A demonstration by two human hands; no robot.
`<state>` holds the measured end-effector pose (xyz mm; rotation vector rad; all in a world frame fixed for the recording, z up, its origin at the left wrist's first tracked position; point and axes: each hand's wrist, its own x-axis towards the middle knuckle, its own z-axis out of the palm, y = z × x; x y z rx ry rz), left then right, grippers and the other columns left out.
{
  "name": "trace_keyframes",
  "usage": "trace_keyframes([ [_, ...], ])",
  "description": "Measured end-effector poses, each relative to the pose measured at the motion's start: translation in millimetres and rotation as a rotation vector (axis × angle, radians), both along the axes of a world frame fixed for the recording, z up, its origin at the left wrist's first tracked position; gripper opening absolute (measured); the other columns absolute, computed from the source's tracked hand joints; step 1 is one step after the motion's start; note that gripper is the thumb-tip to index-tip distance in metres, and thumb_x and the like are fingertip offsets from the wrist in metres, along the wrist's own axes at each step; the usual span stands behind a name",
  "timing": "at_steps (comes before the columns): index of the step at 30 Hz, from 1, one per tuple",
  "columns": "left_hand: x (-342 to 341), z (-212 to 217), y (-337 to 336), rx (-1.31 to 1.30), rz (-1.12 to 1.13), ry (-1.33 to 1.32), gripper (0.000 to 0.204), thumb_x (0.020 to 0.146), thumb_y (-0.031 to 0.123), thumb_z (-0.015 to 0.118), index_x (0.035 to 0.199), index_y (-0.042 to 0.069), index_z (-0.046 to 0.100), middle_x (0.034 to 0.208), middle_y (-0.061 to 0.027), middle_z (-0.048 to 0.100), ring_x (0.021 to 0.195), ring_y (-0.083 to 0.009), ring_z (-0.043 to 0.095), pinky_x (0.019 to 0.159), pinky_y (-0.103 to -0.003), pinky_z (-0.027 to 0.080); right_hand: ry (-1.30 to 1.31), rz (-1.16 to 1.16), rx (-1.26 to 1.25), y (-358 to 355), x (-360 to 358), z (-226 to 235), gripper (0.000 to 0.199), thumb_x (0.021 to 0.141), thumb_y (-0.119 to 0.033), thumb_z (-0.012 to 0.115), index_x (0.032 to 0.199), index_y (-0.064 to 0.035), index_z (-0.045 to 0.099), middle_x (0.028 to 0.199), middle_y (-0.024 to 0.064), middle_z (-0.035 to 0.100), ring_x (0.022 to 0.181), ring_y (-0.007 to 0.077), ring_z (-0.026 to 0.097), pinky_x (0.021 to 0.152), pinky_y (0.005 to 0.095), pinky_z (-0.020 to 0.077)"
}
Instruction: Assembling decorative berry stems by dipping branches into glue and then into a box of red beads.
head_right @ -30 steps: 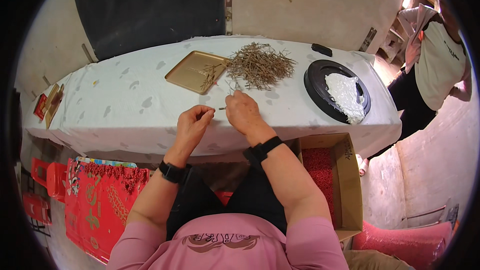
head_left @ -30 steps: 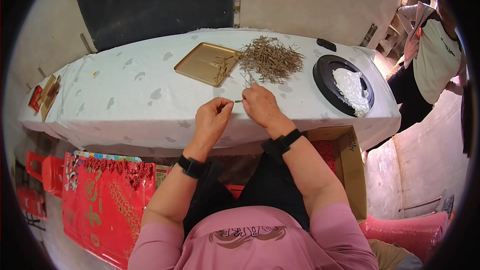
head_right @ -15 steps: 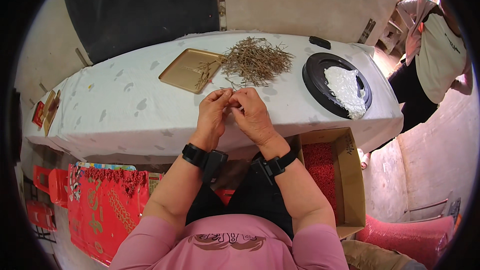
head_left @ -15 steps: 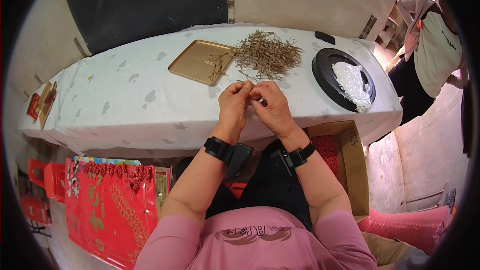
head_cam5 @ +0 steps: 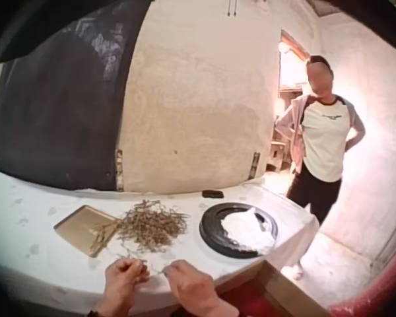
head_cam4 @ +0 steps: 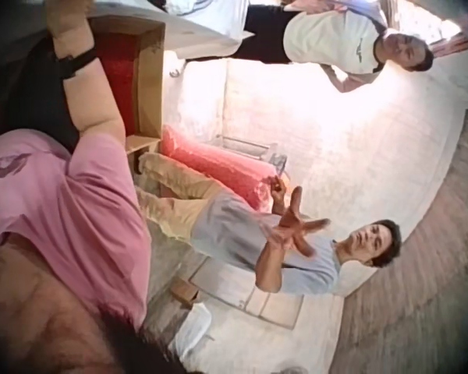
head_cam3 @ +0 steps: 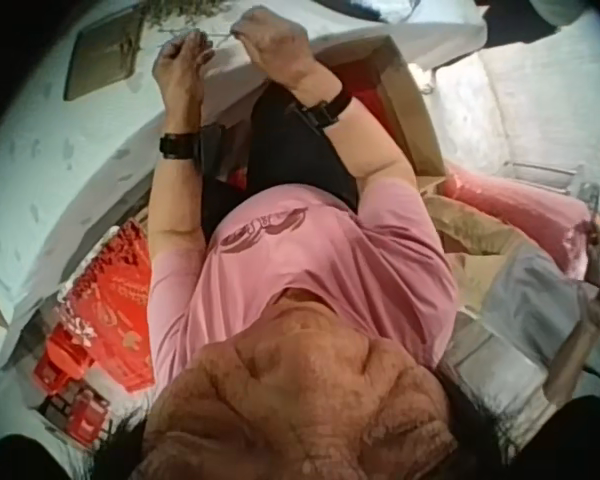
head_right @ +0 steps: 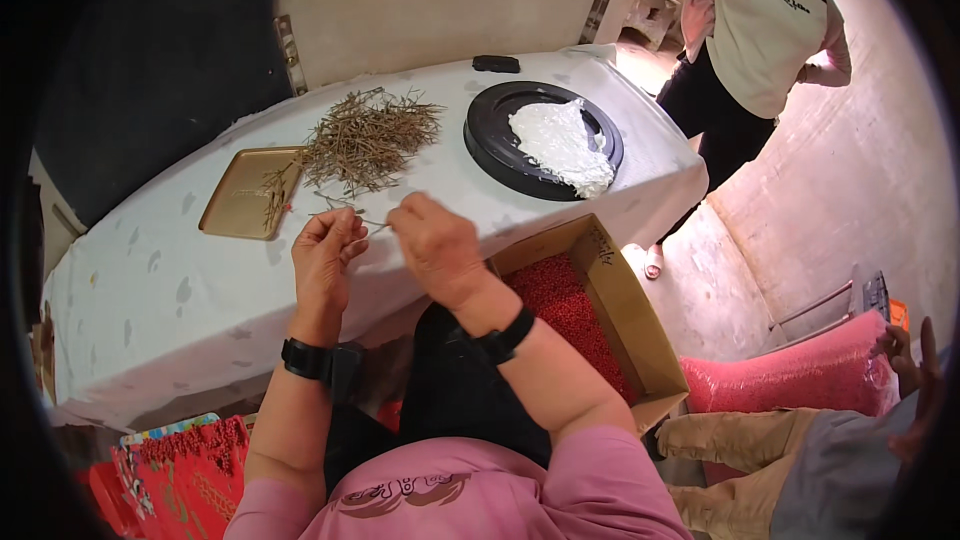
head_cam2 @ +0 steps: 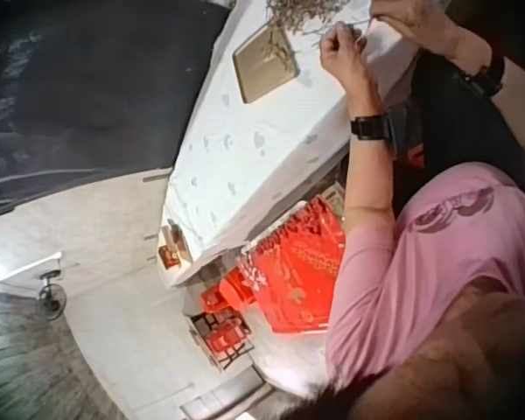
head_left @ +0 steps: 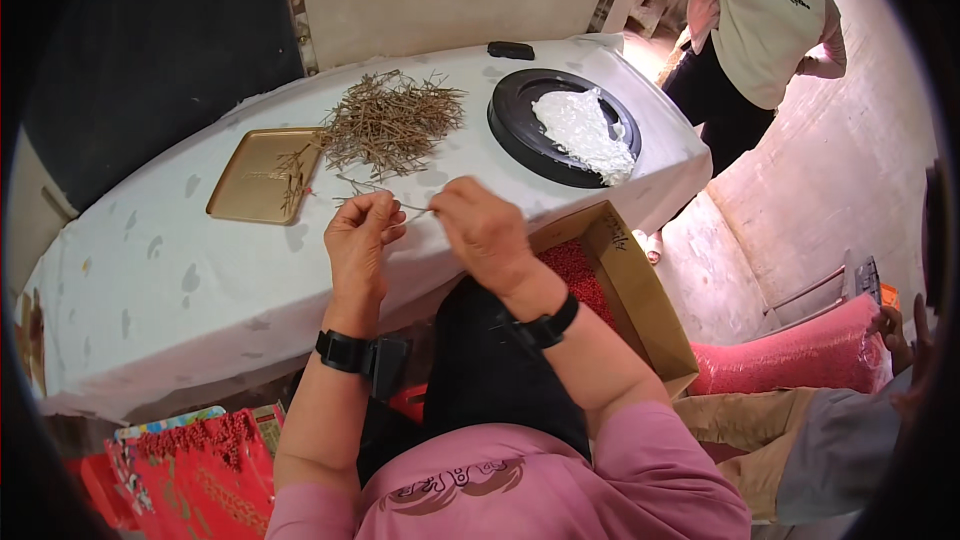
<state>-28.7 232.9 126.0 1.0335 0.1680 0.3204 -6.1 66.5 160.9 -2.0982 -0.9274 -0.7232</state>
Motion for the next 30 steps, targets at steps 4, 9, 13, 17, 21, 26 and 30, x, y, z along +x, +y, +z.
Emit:
trace_keyframes([
  [4,9,-9,25,0.31,0.152,-0.039,0.014,0.09,0.015,0.066,0.095,0.002,0.065,0.082,-0.0008,0.063,0.073,-0.0073,0.057,0.063,-0.021,0.047,-0.146,-0.278,-0.07,-62,38,17,0.012,0.078,-0.003,0.067,0.088,-0.0086,0.068,0.083,0.0101,0.06,0.074,0.029,0.061,0.066,0.0351,0.0502],
  [9,12,-26,44,0.501,0.225,-0.112,0.012,0.092,0.013,0.064,0.09,0.001,0.064,0.079,0.0014,0.061,0.073,-0.0051,0.053,0.066,-0.019,0.043,-0.111,-0.534,-0.17,-137,105,37,0.006,0.079,-0.01,0.068,0.082,-0.0077,0.072,0.087,0.0127,0.062,0.075,0.0304,0.062,0.069,0.0357,0.0499],
  [13,8,-25,44,0.505,0.201,-0.104,0.011,0.092,0.011,0.064,0.091,0.001,0.064,0.079,0.0023,0.06,0.072,-0.0042,0.051,0.067,-0.019,0.042,0.015,-0.708,-0.323,-157,139,31,0.008,0.078,-0.014,0.067,0.081,-0.0102,0.073,0.09,0.0142,0.063,0.08,0.0308,0.063,0.073,0.0386,0.0505],
  [17,8,-28,47,0.511,0.191,-0.079,0.01,0.091,0.011,0.064,0.091,0.001,0.065,0.079,0.0025,0.06,0.072,-0.004,0.051,0.067,-0.018,0.042,0.114,-0.749,-0.521,-165,151,30,0.009,0.077,-0.014,0.065,0.081,-0.0112,0.073,0.09,0.015,0.063,0.086,0.0316,0.063,0.076,0.0395,0.0507],
  [21,8,-29,47,0.518,0.19,-0.071,0.009,0.091,0.01,0.064,0.092,0.001,0.065,0.08,0.0029,0.06,0.073,-0.0036,0.051,0.067,-0.018,0.042,0.177,-0.721,-0.727,-182,147,41,0.009,0.077,-0.012,0.064,0.08,-0.0106,0.072,0.09,0.0153,0.063,0.089,0.0324,0.063,0.077,0.0396,0.0508],
  [26,6,-27,47,0.502,0.182,-0.081,0.009,0.09,0.01,0.065,0.093,0.001,0.065,0.081,0.0035,0.06,0.072,-0.0034,0.05,0.067,-0.018,0.041,0.048,-0.669,-0.707,-193,125,72,0.011,0.076,-0.006,0.06,0.08,-0.0063,0.071,0.088,0.0177,0.061,0.088,0.0351,0.062,0.077,0.0403,0.0508],
  [30,4,-28,47,0.513,0.178,-0.082,0.01,0.09,0.009,0.066,0.095,0.001,0.065,0.082,0.004,0.06,0.073,-0.0033,0.05,0.067,-0.018,0.041,-0.15,-0.618,-0.455,-178,132,66,0.014,0.077,-0.003,0.058,0.082,-0.0061,0.071,0.087,0.0175,0.061,0.088,0.0343,0.063,0.076,0.039,0.0504],
])
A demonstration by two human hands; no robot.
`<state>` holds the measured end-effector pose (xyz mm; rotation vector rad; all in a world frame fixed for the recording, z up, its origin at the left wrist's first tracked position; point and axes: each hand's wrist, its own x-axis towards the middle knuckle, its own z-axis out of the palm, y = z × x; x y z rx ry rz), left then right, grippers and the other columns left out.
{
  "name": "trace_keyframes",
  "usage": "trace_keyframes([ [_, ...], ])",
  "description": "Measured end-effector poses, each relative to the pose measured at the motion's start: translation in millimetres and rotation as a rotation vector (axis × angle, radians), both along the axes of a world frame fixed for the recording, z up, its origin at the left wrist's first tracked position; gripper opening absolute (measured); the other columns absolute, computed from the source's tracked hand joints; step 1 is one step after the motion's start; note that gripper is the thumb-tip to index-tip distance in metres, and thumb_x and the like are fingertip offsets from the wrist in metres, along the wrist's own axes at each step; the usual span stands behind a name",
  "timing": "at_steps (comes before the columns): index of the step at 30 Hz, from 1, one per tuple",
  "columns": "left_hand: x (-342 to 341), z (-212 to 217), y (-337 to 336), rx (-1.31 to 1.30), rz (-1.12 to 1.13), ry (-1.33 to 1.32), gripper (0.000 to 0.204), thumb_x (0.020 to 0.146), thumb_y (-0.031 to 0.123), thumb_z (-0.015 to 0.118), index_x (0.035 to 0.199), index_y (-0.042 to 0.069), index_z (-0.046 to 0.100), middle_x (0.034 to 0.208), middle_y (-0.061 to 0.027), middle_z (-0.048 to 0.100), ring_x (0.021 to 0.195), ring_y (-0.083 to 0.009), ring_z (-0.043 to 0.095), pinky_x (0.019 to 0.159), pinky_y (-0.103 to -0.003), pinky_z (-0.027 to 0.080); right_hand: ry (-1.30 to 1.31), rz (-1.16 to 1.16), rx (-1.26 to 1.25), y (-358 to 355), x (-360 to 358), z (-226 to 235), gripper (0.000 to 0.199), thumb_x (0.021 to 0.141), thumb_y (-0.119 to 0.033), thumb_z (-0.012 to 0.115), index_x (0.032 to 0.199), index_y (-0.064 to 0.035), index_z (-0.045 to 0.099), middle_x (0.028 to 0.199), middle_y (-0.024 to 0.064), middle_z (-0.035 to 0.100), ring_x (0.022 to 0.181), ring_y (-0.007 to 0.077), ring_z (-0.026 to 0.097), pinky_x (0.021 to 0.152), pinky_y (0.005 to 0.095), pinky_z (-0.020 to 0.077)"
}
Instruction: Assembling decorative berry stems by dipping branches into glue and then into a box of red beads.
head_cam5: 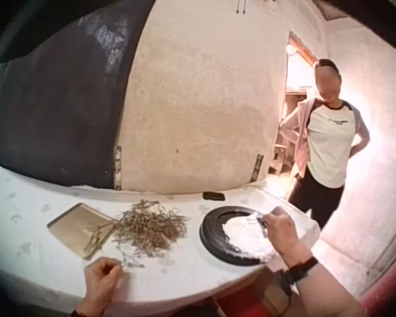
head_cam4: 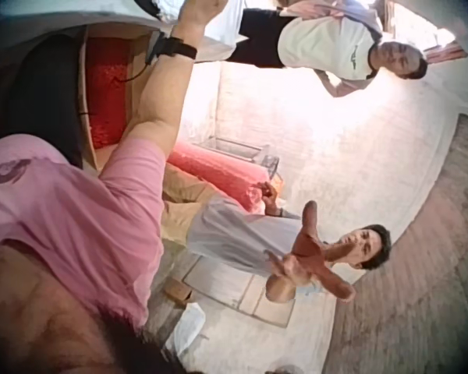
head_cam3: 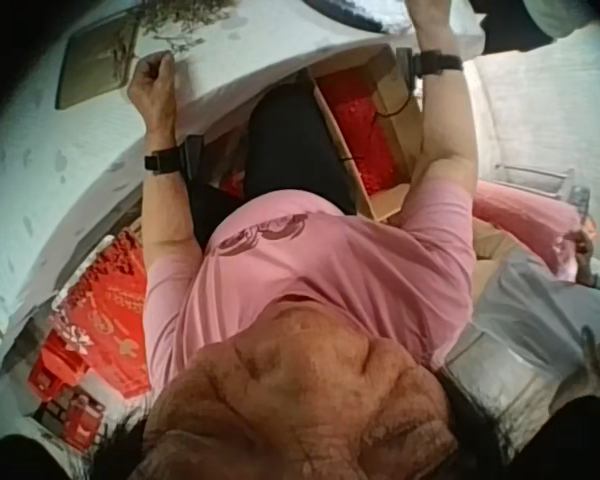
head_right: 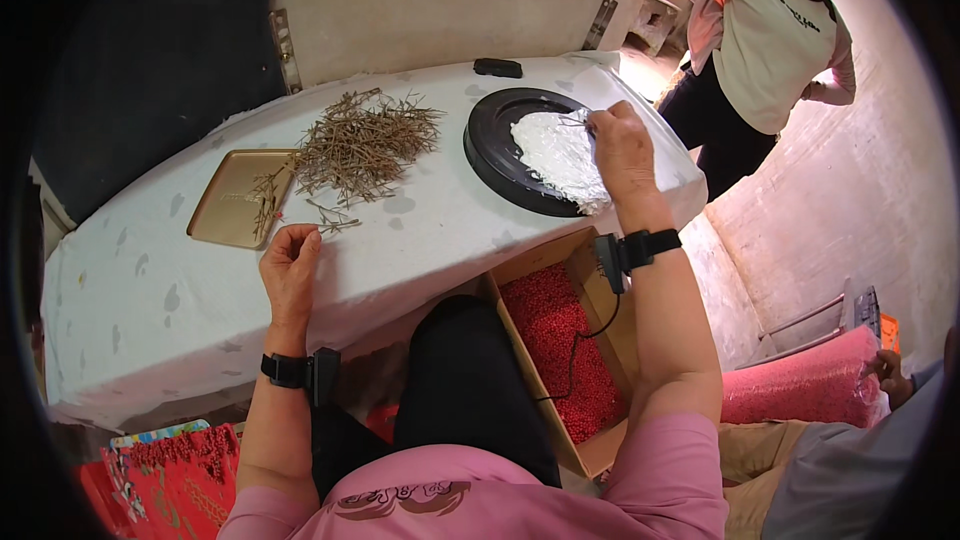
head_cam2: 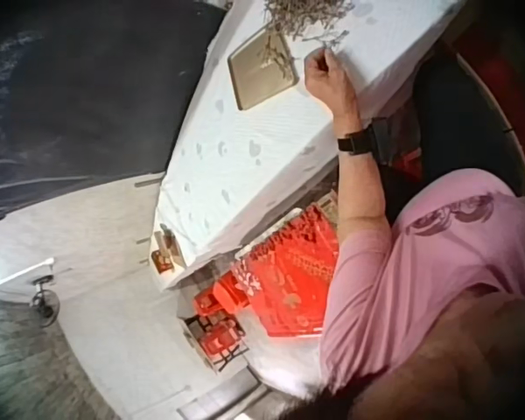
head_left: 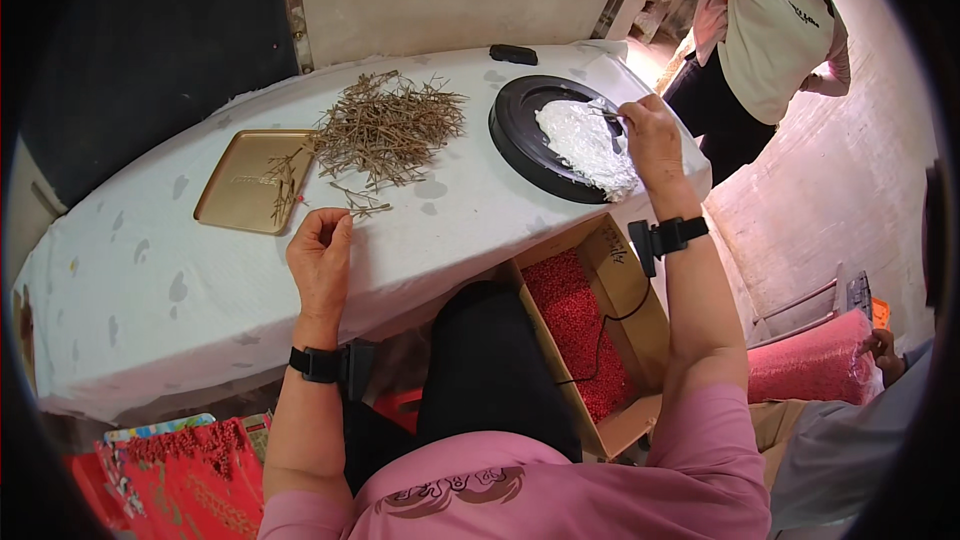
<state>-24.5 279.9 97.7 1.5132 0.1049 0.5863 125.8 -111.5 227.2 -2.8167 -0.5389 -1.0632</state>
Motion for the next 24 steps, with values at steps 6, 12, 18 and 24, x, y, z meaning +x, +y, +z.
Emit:
trace_keyframes([
  [6,2,0,-1,-0.001,-0.011,-0.005,0.011,0.089,0.008,0.067,0.097,0.001,0.065,0.084,0.0043,0.06,0.074,-0.0029,0.051,0.067,-0.018,0.042,0.044,0.081,-0.123,-6,15,-32,0.014,0.076,-0.002,0.058,0.084,-0.0052,0.07,0.085,0.0175,0.061,0.088,0.0326,0.063,0.076,0.0386,0.0499],
  [12,2,3,-4,-0.007,0.017,-0.025,0.009,0.088,0.005,0.065,0.095,0.0,0.064,0.08,0.0045,0.059,0.07,-0.0023,0.048,0.064,-0.017,0.041,0.272,0.0,-0.195,-34,10,-18,0.013,0.076,-0.002,0.06,0.084,-0.0043,0.07,0.085,0.0176,0.062,0.088,0.0319,0.063,0.077,0.0387,0.05],
  [18,-1,1,0,-0.003,0.001,0.003,0.011,0.088,0.006,0.066,0.098,0.002,0.065,0.085,0.0039,0.061,0.075,-0.0027,0.052,0.069,-0.018,0.043,0.101,0.046,-0.122,-23,5,8,0.013,0.078,-0.001,0.059,0.085,-0.0048,0.07,0.085,0.0179,0.062,0.086,0.0334,0.063,0.077,0.0398,0.0497],
  [24,1,1,-2,-0.005,-0.003,0.009,0.01,0.089,0.006,0.065,0.098,0.002,0.065,0.085,0.0038,0.061,0.075,-0.0028,0.052,0.068,-0.018,0.043,0.1,-0.092,0.052,-30,30,-33,0.013,0.082,-0.007,0.058,0.085,-0.006,0.07,0.083,0.0175,0.063,0.084,0.0346,0.063,0.077,0.0407,0.0497],
])
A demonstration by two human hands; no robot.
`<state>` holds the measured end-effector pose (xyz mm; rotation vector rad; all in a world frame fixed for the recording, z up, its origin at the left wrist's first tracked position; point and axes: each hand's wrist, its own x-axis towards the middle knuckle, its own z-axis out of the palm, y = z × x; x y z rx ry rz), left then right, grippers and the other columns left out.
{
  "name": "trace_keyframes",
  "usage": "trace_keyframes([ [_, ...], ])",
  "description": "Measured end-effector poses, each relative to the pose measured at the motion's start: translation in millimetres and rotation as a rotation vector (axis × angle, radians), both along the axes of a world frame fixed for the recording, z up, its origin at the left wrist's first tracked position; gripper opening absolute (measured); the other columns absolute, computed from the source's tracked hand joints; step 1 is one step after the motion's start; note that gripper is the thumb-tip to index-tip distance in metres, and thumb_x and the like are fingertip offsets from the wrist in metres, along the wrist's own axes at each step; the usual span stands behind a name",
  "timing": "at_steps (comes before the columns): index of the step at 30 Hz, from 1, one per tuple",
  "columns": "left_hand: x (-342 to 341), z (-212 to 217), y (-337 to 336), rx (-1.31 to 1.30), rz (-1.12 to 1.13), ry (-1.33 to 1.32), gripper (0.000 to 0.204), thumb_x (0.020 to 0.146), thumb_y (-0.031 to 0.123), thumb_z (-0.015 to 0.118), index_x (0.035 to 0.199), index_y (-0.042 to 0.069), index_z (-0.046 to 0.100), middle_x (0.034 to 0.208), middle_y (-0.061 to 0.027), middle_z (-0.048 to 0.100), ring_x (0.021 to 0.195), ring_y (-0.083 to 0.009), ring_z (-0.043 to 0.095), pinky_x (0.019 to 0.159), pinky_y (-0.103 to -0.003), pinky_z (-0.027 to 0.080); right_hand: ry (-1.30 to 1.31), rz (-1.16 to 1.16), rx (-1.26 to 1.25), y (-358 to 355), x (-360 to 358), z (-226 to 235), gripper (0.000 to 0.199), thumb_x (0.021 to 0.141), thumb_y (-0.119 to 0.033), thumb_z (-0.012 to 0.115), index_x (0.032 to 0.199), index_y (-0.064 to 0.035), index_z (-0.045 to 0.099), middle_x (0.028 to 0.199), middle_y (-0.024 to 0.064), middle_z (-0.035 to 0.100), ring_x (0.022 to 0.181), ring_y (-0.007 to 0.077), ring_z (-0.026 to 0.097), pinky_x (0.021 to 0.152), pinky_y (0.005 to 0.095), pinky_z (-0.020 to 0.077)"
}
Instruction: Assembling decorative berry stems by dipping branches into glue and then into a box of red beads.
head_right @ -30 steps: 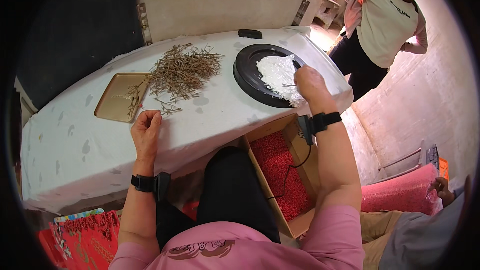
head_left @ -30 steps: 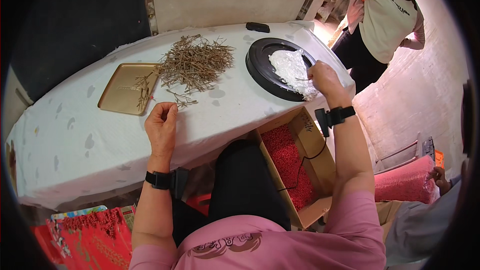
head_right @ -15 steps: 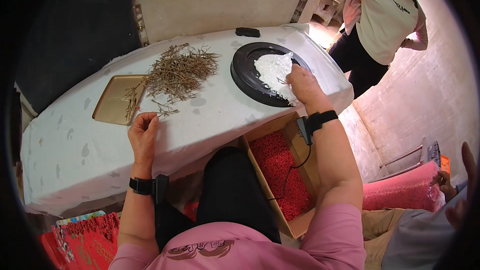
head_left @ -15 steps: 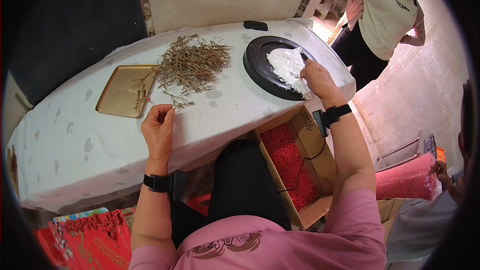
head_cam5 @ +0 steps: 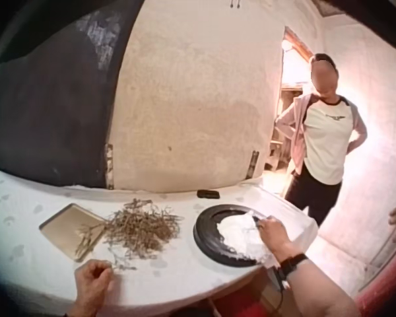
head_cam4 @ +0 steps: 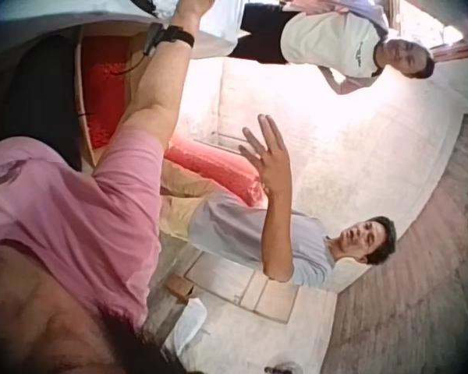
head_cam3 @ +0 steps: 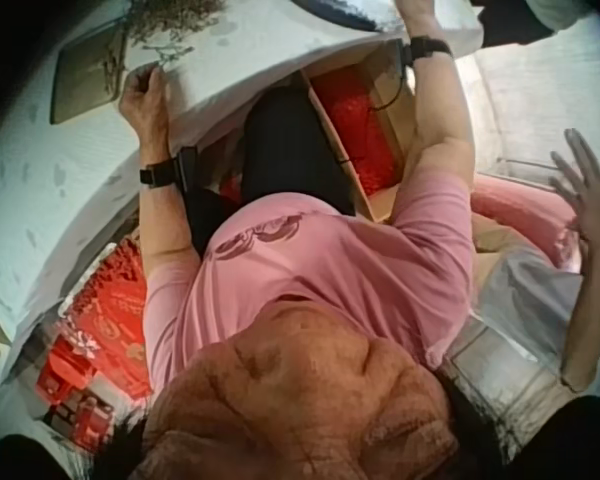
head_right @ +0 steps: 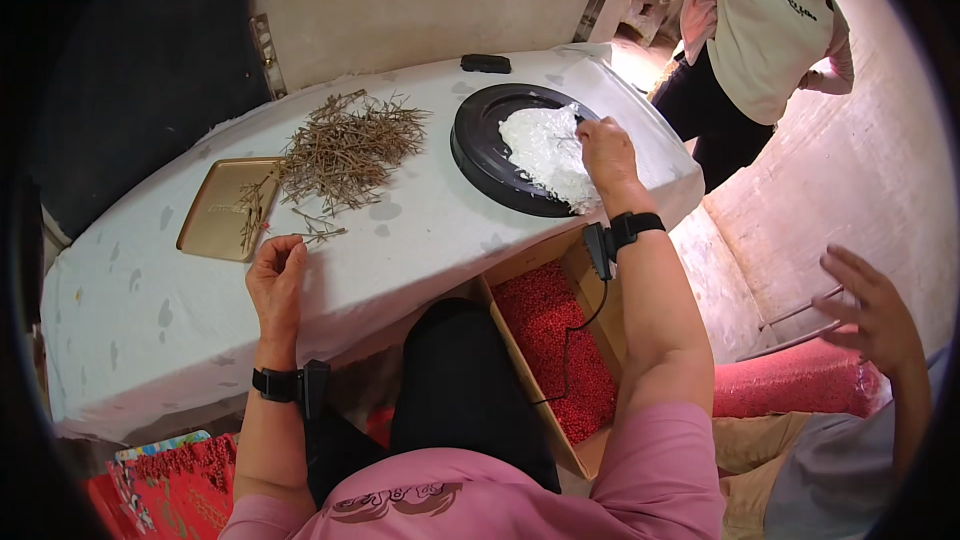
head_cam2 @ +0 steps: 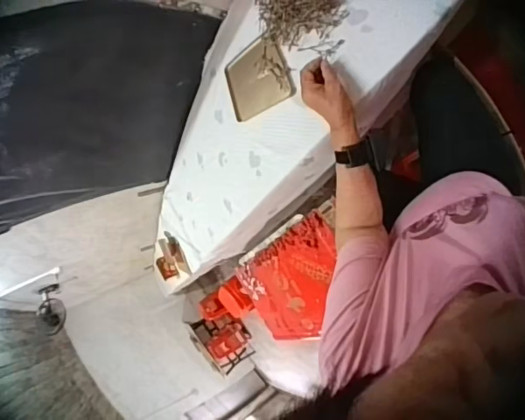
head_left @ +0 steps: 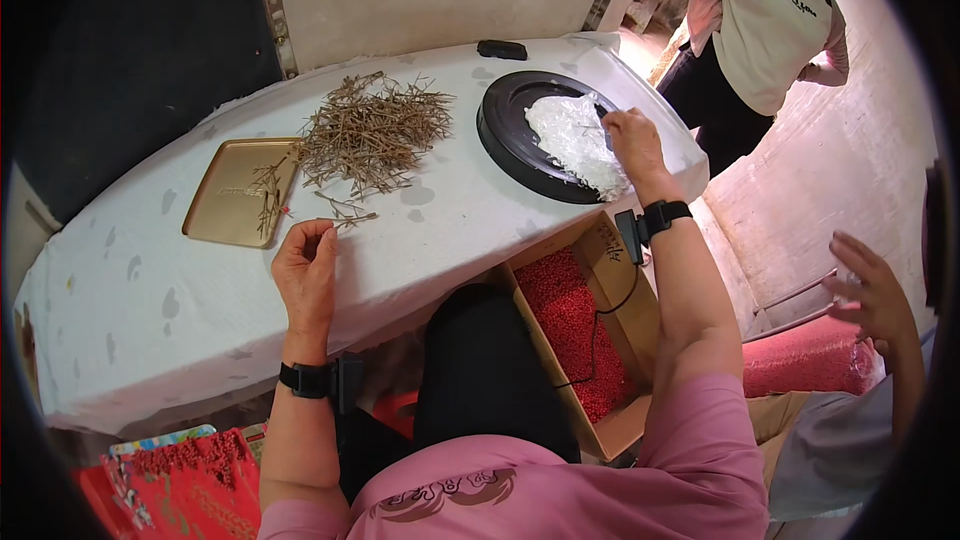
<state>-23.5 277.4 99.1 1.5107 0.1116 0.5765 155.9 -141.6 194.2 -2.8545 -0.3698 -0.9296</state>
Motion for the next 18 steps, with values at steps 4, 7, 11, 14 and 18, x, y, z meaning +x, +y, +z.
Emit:
trace_keyframes([
  [4,-1,0,3,0.008,0.003,0.01,0.01,0.089,0.006,0.065,0.098,0.002,0.065,0.085,0.0036,0.061,0.075,-0.0029,0.052,0.068,-0.018,0.043,0.122,-0.053,-0.193,-18,-5,-2,0.014,0.082,-0.008,0.056,0.083,-0.0067,0.07,0.086,0.0184,0.063,0.084,0.0359,0.063,0.078,0.04,0.0505],
  [7,-2,0,3,0.014,0.01,0.013,0.01,0.089,0.006,0.065,0.098,0.002,0.065,0.085,0.0036,0.061,0.075,-0.003,0.052,0.068,-0.018,0.043,0.142,-0.073,-0.255,-23,-11,8,0.015,0.082,-0.009,0.055,0.083,-0.0068,0.07,0.086,0.0188,0.063,0.084,0.0362,0.063,0.078,0.0402,0.0506],
  [11,-2,1,1,0.016,0.015,0.001,0.01,0.09,0.006,0.065,0.098,0.001,0.064,0.085,0.0035,0.061,0.075,-0.0031,0.052,0.068,-0.017,0.042,0.047,-0.083,-0.123,-12,-16,25,0.014,0.082,-0.01,0.057,0.084,-0.0061,0.07,0.084,0.0189,0.063,0.084,0.0356,0.063,0.078,0.0413,0.0498],
  [14,-1,1,-1,0.019,0.013,-0.002,0.01,0.09,0.007,0.064,0.098,0.001,0.064,0.085,0.0036,0.06,0.075,-0.0031,0.052,0.068,-0.017,0.042,-0.062,-0.006,0.118,1,-15,24,0.014,0.082,-0.01,0.057,0.084,-0.0059,0.071,0.086,0.0195,0.064,0.085,0.0359,0.063,0.078,0.0418,0.0497],
  [18,-1,1,-2,0.047,0.025,0.024,0.009,0.09,0.007,0.064,0.098,0.001,0.064,0.084,0.0038,0.06,0.075,-0.0031,0.051,0.067,-0.017,0.041,0.269,-0.035,0.018,-1,-14,9,0.013,0.081,-0.009,0.059,0.086,-0.0042,0.07,0.088,0.0201,0.065,0.086,0.0353,0.063,0.078,0.0418,0.0497],
])
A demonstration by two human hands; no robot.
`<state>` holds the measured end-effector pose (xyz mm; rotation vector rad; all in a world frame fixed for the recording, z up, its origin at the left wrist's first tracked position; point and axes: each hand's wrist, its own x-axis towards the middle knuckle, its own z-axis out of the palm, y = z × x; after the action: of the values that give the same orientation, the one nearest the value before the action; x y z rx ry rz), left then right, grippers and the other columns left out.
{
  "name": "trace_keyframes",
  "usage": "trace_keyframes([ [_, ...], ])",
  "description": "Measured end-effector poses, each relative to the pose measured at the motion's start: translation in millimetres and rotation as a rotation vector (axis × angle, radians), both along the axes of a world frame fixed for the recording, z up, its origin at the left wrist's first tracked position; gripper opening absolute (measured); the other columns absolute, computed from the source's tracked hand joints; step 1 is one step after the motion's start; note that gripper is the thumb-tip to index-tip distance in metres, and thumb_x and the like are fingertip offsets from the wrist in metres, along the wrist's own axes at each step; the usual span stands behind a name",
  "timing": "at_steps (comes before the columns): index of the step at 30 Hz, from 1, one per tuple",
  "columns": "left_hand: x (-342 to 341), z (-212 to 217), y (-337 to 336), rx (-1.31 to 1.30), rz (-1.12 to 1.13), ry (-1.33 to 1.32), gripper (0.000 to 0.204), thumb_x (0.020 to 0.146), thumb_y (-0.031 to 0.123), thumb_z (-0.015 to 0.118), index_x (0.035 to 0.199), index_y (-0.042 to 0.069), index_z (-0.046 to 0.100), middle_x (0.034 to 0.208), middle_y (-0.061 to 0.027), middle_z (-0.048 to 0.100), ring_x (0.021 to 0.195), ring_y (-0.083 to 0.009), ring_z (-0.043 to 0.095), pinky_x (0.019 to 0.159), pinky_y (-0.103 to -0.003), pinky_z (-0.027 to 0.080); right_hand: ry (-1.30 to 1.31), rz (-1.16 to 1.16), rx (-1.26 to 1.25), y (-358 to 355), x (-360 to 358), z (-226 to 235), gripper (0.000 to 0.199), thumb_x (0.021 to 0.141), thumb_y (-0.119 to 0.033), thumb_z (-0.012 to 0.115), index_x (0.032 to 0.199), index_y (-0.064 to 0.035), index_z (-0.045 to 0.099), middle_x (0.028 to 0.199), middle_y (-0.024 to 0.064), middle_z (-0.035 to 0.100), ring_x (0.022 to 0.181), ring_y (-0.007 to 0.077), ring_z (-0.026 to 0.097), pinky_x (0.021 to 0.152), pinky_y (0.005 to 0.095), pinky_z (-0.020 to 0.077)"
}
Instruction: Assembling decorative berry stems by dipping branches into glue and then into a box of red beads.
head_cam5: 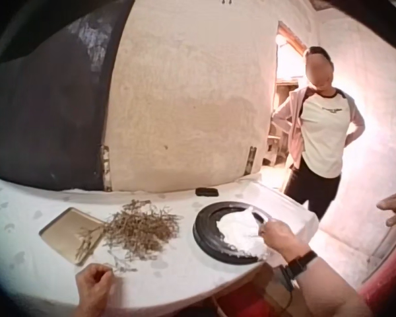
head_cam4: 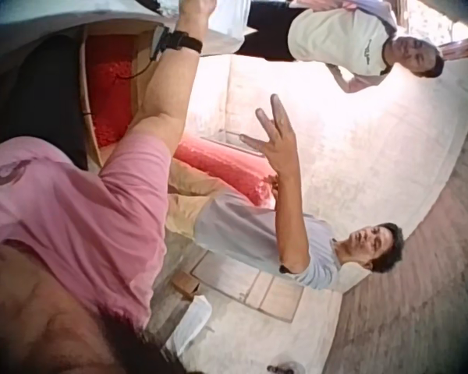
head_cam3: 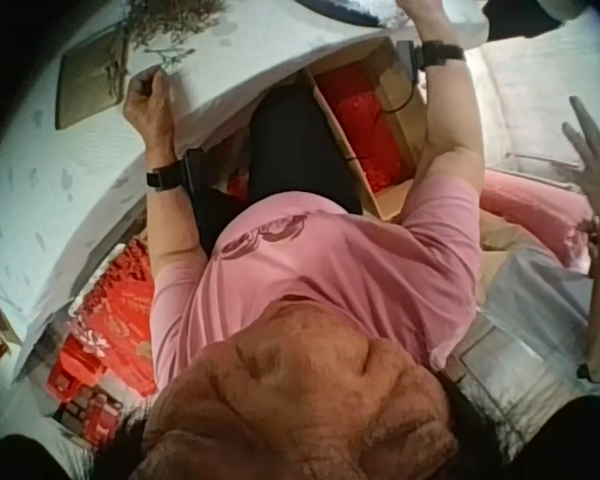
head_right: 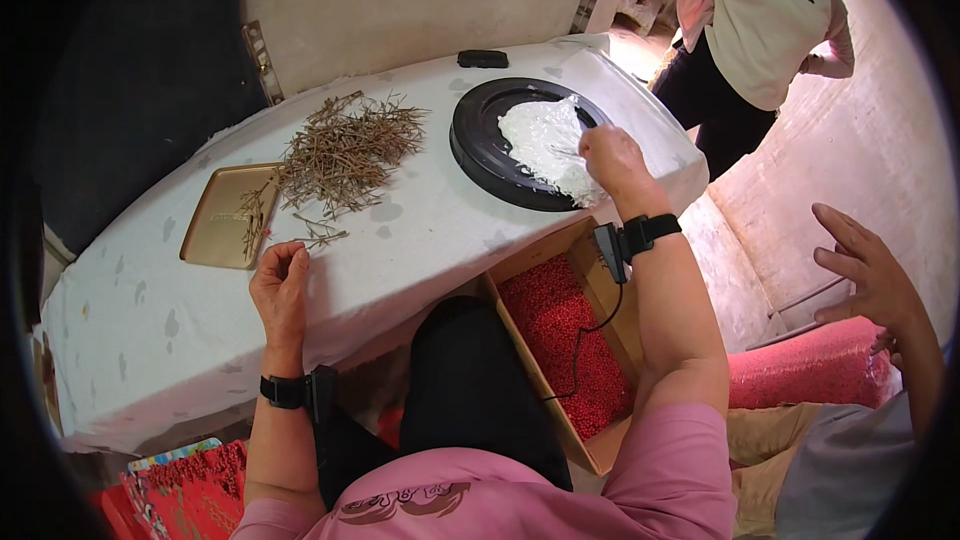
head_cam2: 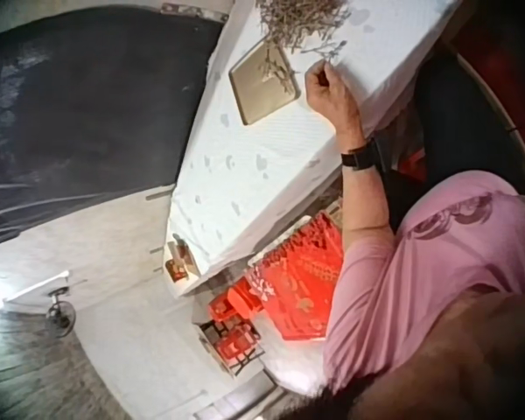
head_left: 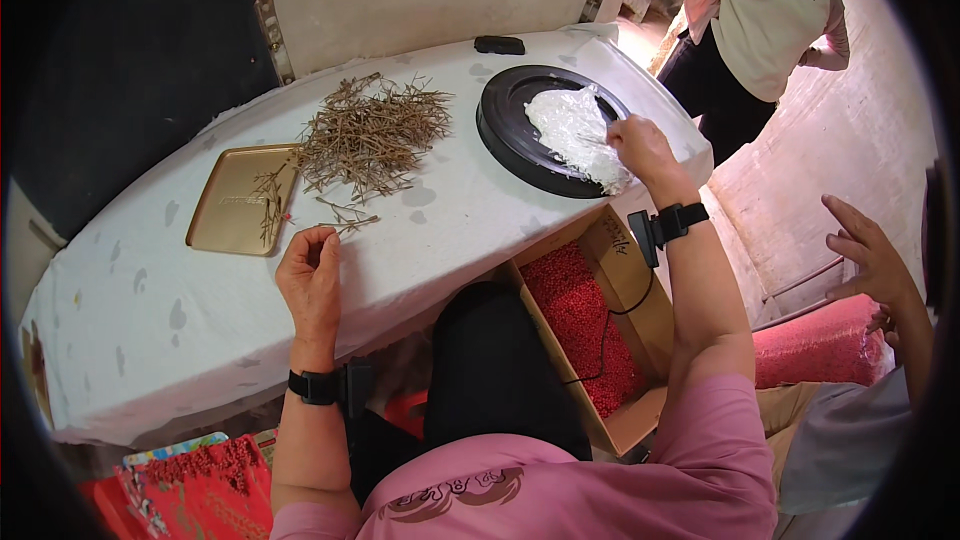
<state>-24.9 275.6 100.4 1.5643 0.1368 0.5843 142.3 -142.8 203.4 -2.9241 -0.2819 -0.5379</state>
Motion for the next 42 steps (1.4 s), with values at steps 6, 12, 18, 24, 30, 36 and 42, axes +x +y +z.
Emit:
trace_keyframes([
  [6,-2,3,1,0.003,0.023,-0.003,0.009,0.09,0.007,0.064,0.097,0.001,0.064,0.083,0.004,0.059,0.073,-0.003,0.049,0.066,-0.017,0.04,-0.098,-0.02,-0.341,-19,-14,16,0.012,0.082,-0.009,0.059,0.084,-0.0028,0.069,0.085,0.0196,0.063,0.084,0.0363,0.062,0.077,0.0426,0.0492],
  [12,1,1,0,0.012,0.014,0.003,0.009,0.09,0.007,0.064,0.097,0.001,0.064,0.084,0.0038,0.06,0.074,-0.0028,0.05,0.067,-0.017,0.04,-0.378,0.087,-0.186,-2,-13,14,0.012,0.083,-0.009,0.056,0.081,-0.0025,0.066,0.086,0.017,0.059,0.086,0.0358,0.06,0.076,0.0429,0.0489],
  [18,0,0,1,0.007,0.01,-0.006,0.01,0.089,0.006,0.065,0.098,0.001,0.064,0.085,0.0035,0.06,0.075,-0.003,0.051,0.068,-0.017,0.041,-0.231,0.256,-0.481,0,-32,8,0.01,0.083,-0.006,0.054,0.081,-0.0019,0.063,0.092,0.0144,0.055,0.093,0.0326,0.057,0.077,0.0407,0.0488],
  [24,0,-1,2,0.001,0.012,-0.007,0.01,0.089,0.005,0.065,0.099,0.002,0.064,0.086,0.003,0.061,0.076,-0.0034,0.052,0.069,-0.018,0.042,-0.257,0.206,-0.311,-16,-39,12,0.009,0.083,-0.004,0.056,0.085,-0.0028,0.065,0.089,0.0131,0.057,0.088,0.0308,0.059,0.076,0.0388,0.0494],
  [30,1,-3,2,0.008,0.007,-0.016,0.011,0.089,0.005,0.064,0.099,0.002,0.064,0.087,0.0025,0.061,0.076,-0.0038,0.053,0.069,-0.018,0.043,-0.124,0.128,0.317,-13,-26,7,0.011,0.081,-0.008,0.063,0.089,-0.0044,0.069,0.085,0.013,0.062,0.081,0.0318,0.062,0.076,0.0374,0.05],
  [36,1,-3,2,0.006,0.007,-0.014,0.011,0.09,0.005,0.064,0.099,0.001,0.064,0.086,0.0024,0.061,0.076,-0.0038,0.053,0.069,-0.018,0.043,-0.142,0.062,-0.031,-10,-29,-5,0.01,0.081,-0.009,0.063,0.087,-0.0046,0.07,0.084,0.0137,0.063,0.082,0.033,0.062,0.076,0.0388,0.0496],
  [42,0,-1,2,0.003,0.014,-0.004,0.011,0.09,0.006,0.064,0.099,0.001,0.064,0.086,0.0027,0.061,0.076,-0.0037,0.052,0.068,-0.018,0.042,-0.016,-0.022,-0.168,-19,-35,12,0.011,0.082,-0.01,0.061,0.086,-0.0046,0.069,0.082,0.0153,0.064,0.082,0.0329,0.063,0.076,0.0392,0.0494],
])
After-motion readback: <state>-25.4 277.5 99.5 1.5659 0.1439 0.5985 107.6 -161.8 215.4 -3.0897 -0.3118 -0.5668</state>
